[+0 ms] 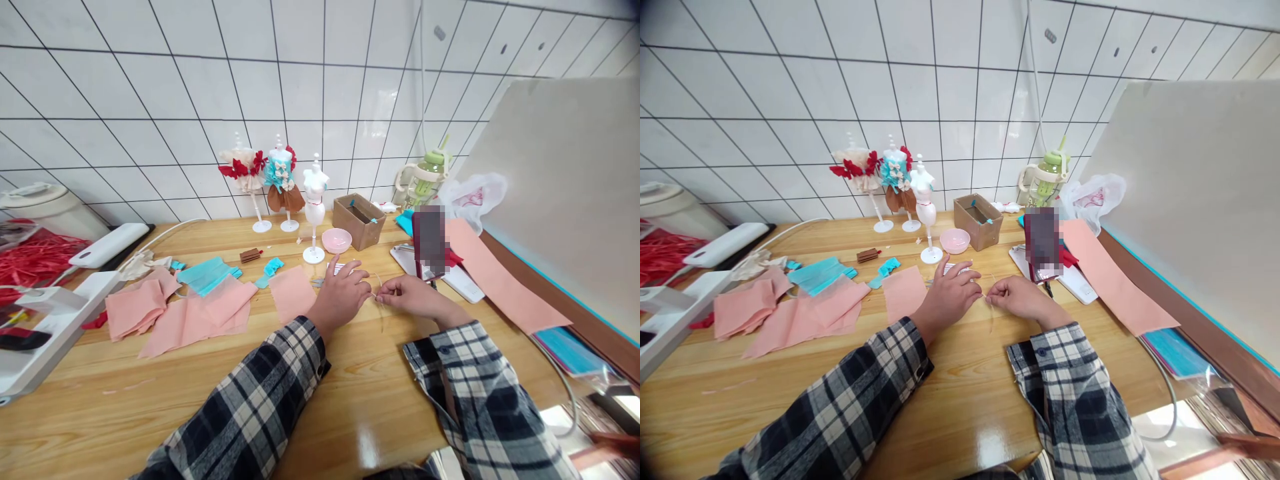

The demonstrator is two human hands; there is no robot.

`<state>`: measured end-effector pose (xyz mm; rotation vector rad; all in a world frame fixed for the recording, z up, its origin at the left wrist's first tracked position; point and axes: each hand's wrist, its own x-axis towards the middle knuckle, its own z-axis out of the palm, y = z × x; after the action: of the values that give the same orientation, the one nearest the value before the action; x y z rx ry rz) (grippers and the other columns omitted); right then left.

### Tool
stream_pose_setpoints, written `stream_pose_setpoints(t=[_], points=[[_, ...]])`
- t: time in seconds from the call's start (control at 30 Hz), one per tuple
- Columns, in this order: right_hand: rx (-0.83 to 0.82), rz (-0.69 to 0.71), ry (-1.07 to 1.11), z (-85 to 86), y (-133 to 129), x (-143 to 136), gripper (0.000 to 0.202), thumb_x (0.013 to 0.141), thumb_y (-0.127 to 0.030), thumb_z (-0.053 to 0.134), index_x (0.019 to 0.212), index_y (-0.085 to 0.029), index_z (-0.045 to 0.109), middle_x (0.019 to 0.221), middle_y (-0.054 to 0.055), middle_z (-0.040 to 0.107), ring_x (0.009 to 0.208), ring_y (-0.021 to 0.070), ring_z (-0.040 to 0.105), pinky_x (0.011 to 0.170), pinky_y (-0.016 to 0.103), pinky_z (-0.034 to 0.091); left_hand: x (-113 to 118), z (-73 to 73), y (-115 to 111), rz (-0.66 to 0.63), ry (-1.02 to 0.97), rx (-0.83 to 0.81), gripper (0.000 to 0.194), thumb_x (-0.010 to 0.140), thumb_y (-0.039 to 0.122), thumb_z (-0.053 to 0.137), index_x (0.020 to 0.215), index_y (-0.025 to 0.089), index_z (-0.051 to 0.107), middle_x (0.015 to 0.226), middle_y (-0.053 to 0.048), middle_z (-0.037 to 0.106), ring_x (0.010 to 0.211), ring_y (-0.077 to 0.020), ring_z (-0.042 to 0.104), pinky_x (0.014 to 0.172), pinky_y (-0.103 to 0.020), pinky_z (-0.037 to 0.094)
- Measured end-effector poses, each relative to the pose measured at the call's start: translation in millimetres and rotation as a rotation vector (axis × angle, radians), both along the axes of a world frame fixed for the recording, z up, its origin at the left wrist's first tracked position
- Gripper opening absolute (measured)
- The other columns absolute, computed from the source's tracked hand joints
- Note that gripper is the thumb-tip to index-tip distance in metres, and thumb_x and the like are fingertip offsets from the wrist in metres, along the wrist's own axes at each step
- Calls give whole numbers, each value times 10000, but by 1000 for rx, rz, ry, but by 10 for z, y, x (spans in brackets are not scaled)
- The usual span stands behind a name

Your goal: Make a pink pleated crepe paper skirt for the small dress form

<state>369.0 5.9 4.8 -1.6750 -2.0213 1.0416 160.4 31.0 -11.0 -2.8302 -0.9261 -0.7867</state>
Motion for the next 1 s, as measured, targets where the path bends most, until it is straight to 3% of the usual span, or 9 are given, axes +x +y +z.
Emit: stream_pose_setpoints(t=[0.27, 0.37, 0.47, 0.53, 0.7, 0.83, 1.0], points=[[35, -39, -62, 33, -8, -11, 270, 778, -424, 594, 748, -183, 711, 688, 10, 678, 605, 145, 554, 552, 255, 372, -8, 72, -48, 70, -20, -19, 195, 927, 303, 513, 886, 227, 687, 1080, -37, 702, 1249, -259, 497, 1187, -579, 14], [45, -38, -83, 54, -12, -14, 247, 785, -401, 576, 763, -188, 700, 702, 8, 678, 600, 141, 552, 550, 252, 372, -10, 49, -43, 99, -11, -57, 216, 907, 319, 538, 1055, 222, 664, 1126, -59, 680, 1270, -276, 468, 1181, -586, 38], [54, -26, -94, 27, -6, 3, 210, 777, -371, 572, 750, -194, 684, 705, 7, 683, 607, 143, 564, 566, 253, 387, -13, 10, -47, 0, 18, -119, 404, 857, 274, 579, 1260, 246, 572, 1318, -70, 594, 1350, -287, 380, 1171, -586, 83], [51, -6, -94, -18, 2, 22, 202, 775, -363, 568, 736, -197, 677, 709, 8, 691, 614, 145, 575, 577, 254, 398, -16, -6, -58, -96, 50, -157, 488, 813, 267, 604, 1297, 243, 545, 1423, -78, 512, 1394, -300, 315, 1163, -595, 89], [58, 24, -100, -101, 15, 30, 210, 773, -375, 576, 747, -198, 685, 682, 8, 682, 599, 144, 565, 553, 247, 393, -14, -7, -70, -133, 45, -242, 395, 852, 408, 562, 1211, 248, 603, 1438, -93, 493, 1413, -333, 273, 1133, -644, 84], [90, 34, -106, -68, 16, -10, 213, 780, -370, 575, 777, -201, 705, 684, 4, 682, 595, 139, 557, 547, 245, 374, -1, -16, -54, -89, 8, -262, 247, 939, 344, 449, 1004, 256, 670, 1359, -41, 570, 1389, -291, 326, 1141, -606, 109], [129, 16, -107, 21, 10, -43, 213, 790, -359, 578, 791, -202, 722, 717, 11, 699, 634, 151, 579, 583, 259, 390, -9, -26, -52, -60, -50, -283, 160, 883, 342, 552, 932, 268, 685, 1301, -19, 603, 1360, -290, 360, 1134, -619, 97]])
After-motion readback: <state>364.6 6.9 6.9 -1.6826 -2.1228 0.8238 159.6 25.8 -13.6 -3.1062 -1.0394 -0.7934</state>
